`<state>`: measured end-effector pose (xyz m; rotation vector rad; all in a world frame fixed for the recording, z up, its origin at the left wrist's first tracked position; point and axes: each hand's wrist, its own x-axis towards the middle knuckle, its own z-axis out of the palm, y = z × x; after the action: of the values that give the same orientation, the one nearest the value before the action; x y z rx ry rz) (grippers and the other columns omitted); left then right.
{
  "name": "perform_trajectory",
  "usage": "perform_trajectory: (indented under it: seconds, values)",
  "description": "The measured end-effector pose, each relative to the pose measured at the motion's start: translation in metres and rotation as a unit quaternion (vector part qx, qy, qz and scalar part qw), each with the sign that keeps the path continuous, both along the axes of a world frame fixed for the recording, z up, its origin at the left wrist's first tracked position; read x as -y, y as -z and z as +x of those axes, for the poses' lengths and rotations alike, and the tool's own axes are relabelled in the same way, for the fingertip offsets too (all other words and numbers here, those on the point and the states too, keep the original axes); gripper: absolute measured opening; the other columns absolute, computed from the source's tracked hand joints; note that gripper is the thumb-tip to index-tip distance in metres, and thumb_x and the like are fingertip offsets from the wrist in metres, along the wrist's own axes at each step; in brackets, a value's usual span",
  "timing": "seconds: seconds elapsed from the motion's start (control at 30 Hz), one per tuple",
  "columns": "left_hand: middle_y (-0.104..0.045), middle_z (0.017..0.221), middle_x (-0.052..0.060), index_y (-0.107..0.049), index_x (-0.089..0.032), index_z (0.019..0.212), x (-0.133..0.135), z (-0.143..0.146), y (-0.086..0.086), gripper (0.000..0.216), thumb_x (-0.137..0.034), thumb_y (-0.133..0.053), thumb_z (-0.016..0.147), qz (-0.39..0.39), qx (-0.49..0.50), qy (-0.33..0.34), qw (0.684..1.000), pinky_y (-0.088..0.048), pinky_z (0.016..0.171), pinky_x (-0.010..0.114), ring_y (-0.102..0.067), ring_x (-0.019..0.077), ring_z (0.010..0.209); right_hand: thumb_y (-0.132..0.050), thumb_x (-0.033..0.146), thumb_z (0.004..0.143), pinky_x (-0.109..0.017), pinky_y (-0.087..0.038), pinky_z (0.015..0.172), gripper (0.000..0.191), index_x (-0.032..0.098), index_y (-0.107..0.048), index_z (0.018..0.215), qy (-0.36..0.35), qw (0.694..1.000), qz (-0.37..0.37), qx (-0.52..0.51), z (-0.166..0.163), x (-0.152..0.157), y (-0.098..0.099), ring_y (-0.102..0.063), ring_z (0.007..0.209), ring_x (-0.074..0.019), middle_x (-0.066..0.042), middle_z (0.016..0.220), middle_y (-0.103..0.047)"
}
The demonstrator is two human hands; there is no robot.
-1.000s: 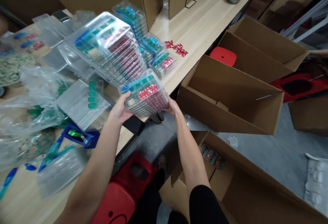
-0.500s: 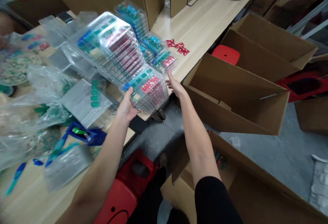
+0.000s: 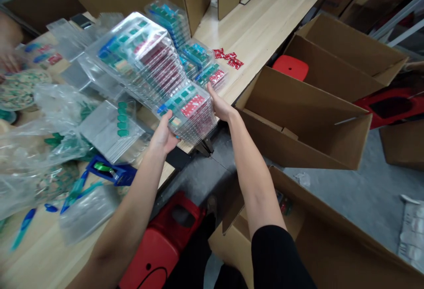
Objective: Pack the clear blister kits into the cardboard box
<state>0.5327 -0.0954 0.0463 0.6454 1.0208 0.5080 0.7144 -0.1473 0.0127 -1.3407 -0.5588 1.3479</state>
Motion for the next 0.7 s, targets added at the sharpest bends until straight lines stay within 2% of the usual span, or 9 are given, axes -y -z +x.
perform_trajectory:
  seconds: [0.07, 0.1, 0.2, 0.27, 0.33, 0.43, 0.53, 0.7]
  values:
    - [-0.073, 0.097, 0.006, -0.064, -0.018, 0.092, -0.001, -0.001, 0.007, 0.023, -0.037, -0.051, 0.088, 0.014, 0.004, 0.005, 1.000, -0.055, 0.082, 0.033, -0.066, 0.0232, 0.098, -0.029, 0.083, 0.078, -0.056, -0.024, 0.108, 0.078, 0.020, -0.064, 0.108, 0.048, 0.998, -0.025, -0.015, 0.003, 0.000, 0.007, -0.055, 0.111, -0.0277, -0.007, 0.106, -0.066]
    - [-0.073, 0.097, 0.006, -0.064, -0.019, 0.095, -0.002, -0.002, 0.010, 0.024, -0.038, -0.052, 0.088, 0.020, 0.005, 0.012, 1.000, -0.055, 0.082, 0.034, -0.066, 0.0238, 0.099, -0.030, 0.080, 0.081, -0.056, -0.025, 0.108, 0.075, 0.018, -0.065, 0.106, 0.096, 0.994, -0.051, -0.018, 0.003, 0.000, 0.012, -0.055, 0.110, -0.0269, -0.008, 0.104, -0.066]
    - [-0.072, 0.100, 0.006, -0.064, -0.019, 0.099, -0.005, -0.004, 0.016, 0.026, -0.040, -0.054, 0.086, 0.033, 0.009, 0.028, 0.999, -0.054, 0.083, 0.035, -0.065, 0.0250, 0.100, -0.042, 0.064, 0.088, -0.048, -0.031, 0.107, 0.056, 0.015, -0.064, 0.104, 0.276, 0.949, -0.155, -0.020, -0.010, 0.003, 0.034, -0.054, 0.110, -0.0236, -0.011, 0.106, -0.064]
    - [-0.072, 0.101, 0.006, -0.063, -0.019, 0.099, -0.005, -0.005, 0.018, 0.026, -0.039, -0.054, 0.085, 0.035, 0.013, 0.032, 0.999, -0.054, 0.082, 0.034, -0.065, 0.0246, 0.100, -0.047, 0.054, 0.090, -0.045, -0.038, 0.101, 0.045, 0.016, -0.060, 0.109, 0.334, 0.921, -0.198, -0.036, -0.026, 0.007, 0.050, -0.056, 0.104, -0.0222, -0.011, 0.107, -0.063]
    - [-0.072, 0.100, 0.006, -0.063, -0.019, 0.095, -0.005, -0.006, 0.018, 0.023, -0.037, -0.052, 0.085, 0.029, 0.010, 0.039, 0.999, -0.054, 0.082, 0.033, -0.065, 0.0237, 0.101, -0.042, 0.053, 0.092, -0.045, -0.045, 0.091, 0.045, 0.016, -0.058, 0.112, 0.334, 0.917, -0.206, -0.070, -0.043, 0.011, 0.064, -0.060, 0.091, -0.0213, -0.010, 0.098, -0.063]
    - [-0.072, 0.098, 0.006, -0.062, -0.018, 0.089, -0.002, -0.009, 0.017, 0.020, -0.035, -0.051, 0.085, 0.023, -0.009, 0.051, 0.998, -0.054, 0.081, 0.031, -0.065, 0.0219, 0.101, -0.035, 0.057, 0.093, -0.038, -0.051, 0.078, 0.048, 0.015, -0.058, 0.103, 0.333, 0.914, -0.201, -0.119, -0.058, 0.018, 0.077, -0.060, 0.072, -0.0180, -0.006, 0.077, -0.061]
    - [-0.072, 0.095, 0.005, -0.062, -0.019, 0.086, 0.001, -0.011, 0.016, 0.020, -0.035, -0.050, 0.084, 0.024, -0.016, 0.055, 0.998, -0.054, 0.080, 0.030, -0.065, 0.0203, 0.098, -0.044, 0.060, 0.089, -0.030, -0.051, 0.067, 0.045, 0.016, -0.055, 0.087, 0.337, 0.910, -0.186, -0.152, -0.061, 0.026, 0.082, -0.056, 0.060, -0.0148, -0.002, 0.063, -0.054]
    - [-0.072, 0.083, 0.004, -0.063, -0.016, 0.089, 0.004, -0.015, 0.012, 0.025, -0.035, -0.046, 0.085, 0.007, -0.020, 0.073, 0.997, -0.053, 0.079, 0.030, -0.067, 0.0186, 0.089, -0.048, 0.067, 0.083, -0.022, -0.046, 0.056, 0.049, 0.020, -0.044, 0.070, 0.348, 0.911, -0.132, -0.176, -0.068, 0.037, 0.089, -0.048, 0.050, -0.0101, 0.002, 0.056, -0.047]
